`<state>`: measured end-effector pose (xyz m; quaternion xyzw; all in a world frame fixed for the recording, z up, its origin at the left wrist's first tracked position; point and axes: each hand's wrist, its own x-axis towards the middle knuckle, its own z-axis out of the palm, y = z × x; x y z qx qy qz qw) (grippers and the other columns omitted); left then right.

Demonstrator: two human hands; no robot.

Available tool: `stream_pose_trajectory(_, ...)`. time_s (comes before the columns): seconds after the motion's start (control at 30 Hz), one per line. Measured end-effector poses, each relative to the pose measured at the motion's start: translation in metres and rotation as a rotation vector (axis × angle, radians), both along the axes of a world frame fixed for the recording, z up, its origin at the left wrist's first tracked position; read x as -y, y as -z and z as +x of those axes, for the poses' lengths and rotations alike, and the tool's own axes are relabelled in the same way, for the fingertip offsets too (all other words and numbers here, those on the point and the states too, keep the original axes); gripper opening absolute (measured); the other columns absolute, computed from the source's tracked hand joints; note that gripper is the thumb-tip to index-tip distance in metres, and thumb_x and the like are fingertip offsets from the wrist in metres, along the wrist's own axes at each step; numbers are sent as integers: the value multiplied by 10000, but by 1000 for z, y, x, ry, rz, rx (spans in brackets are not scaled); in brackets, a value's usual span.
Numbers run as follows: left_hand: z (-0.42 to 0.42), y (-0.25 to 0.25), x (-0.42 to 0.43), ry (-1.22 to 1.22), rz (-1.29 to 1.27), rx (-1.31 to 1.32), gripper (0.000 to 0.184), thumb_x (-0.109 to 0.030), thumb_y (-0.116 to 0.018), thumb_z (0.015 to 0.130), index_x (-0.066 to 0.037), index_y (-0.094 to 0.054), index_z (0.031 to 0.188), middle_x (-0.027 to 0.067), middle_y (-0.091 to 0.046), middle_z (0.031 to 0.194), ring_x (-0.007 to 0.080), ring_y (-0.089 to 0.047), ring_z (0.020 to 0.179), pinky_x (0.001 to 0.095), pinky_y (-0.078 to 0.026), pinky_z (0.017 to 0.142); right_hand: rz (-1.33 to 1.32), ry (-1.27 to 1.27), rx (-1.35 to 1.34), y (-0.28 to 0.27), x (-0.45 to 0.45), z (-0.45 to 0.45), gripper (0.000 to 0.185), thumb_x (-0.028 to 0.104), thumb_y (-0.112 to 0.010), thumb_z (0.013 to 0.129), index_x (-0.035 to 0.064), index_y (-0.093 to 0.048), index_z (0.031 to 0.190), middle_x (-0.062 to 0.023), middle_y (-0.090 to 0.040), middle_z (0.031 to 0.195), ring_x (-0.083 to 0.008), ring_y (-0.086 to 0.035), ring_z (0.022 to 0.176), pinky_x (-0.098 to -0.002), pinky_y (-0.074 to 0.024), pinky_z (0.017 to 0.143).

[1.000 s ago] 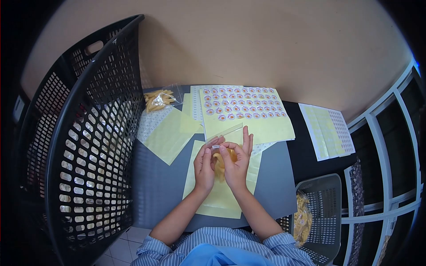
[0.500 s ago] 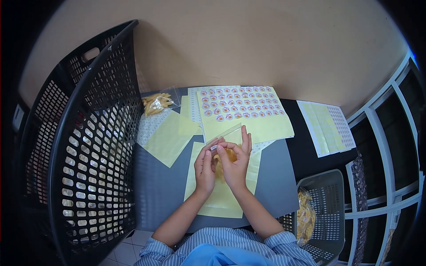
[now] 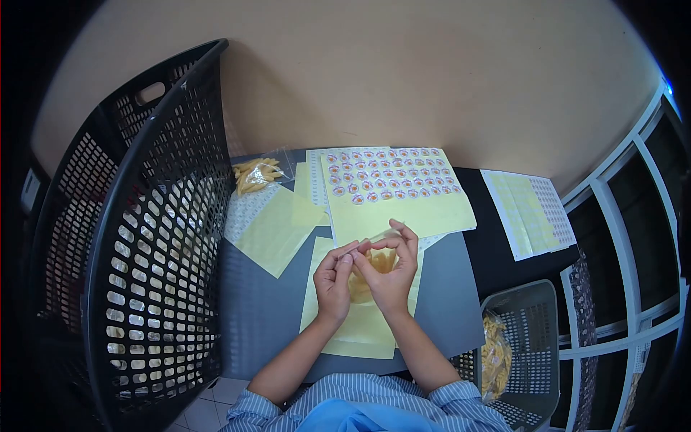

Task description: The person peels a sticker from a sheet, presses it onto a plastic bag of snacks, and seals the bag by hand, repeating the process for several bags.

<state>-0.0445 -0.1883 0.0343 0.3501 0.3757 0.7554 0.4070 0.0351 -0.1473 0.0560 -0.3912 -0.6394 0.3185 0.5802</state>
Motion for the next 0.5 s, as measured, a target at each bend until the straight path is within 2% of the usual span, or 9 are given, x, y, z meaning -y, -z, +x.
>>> stream_pose_trajectory(0.03,0,-1,0,-1,2,0,246,-79,-379,908,53,-496,1080,185,-573,1048,205,-547,1008,298,-418,897,6,10,3,-1,0,2,206,91,-737,605,52,-558,700,-136,-439,1080,-276,-438,1066,-385,-363,876)
stream_pose_trajectory(0.13,0,-4,0,-15,-34,-7,200,-55,-417,893,53,-521,1025,169,-604,982,188,-575,956,282,-438,871,33,7,-7,4,-1,4,235,76,-731,602,45,-538,732,-110,-445,992,-235,-451,992,-358,-371,836)
stream_pose_trajectory(0.27,-4,-2,0,-48,-82,-28,169,-56,-460,878,43,-533,994,157,-610,967,182,-594,917,260,-458,837,27,-25,-29,11,-6,9,199,60,-697,635,40,-537,751,-103,-444,989,-216,-463,932,-338,-375,815)
stream_pose_trajectory(0.33,-7,0,0,-55,-94,-41,163,-62,-474,875,40,-537,986,154,-613,962,181,-599,907,255,-462,828,58,63,-164,10,-9,13,83,41,-602,731,29,-529,770,-91,-451,978,-181,-471,886,-310,-384,789)
stream_pose_trajectory(0.37,-11,1,-1,-48,-123,-60,161,-74,-469,879,33,-530,982,151,-614,963,175,-594,911,259,-457,823,60,64,-161,8,-13,16,83,41,-602,731,29,-529,770,-91,-451,978,-181,-471,886,-310,-384,789)
stream_pose_trajectory(0.4,-14,2,-3,-44,-151,-78,159,-86,-465,882,26,-524,979,148,-615,964,168,-590,915,263,-453,817,-1,76,-279,7,-17,18,27,33,-548,770,28,-526,784,-88,-452,978,-162,-471,872,-295,-386,779)
stream_pose_trajectory(0.43,-17,4,-6,-46,-148,-75,159,-86,-465,882,26,-524,979,148,-615,964,168,-590,915,263,-453,817,-63,86,-398,6,-23,21,31,26,-495,810,27,-523,798,-84,-453,979,-143,-472,857,-280,-388,769)
stream_pose_trajectory(0.47,-19,9,-9,-28,-189,-28,172,-90,-468,882,35,-523,986,152,-613,967,180,-593,918,267,-457,822,-112,85,-393,3,-31,24,78,36,-463,841,10,-532,867,-67,-490,939,-111,-486,817,-254,-397,745)
stream_pose_trajectory(0.5,-22,14,-11,-10,-232,17,185,-94,-472,882,45,-523,994,156,-611,970,192,-596,921,271,-462,828,-115,82,-392,5,-42,26,78,36,-463,841,10,-532,867,-67,-490,939,-111,-486,817,-254,-397,745)
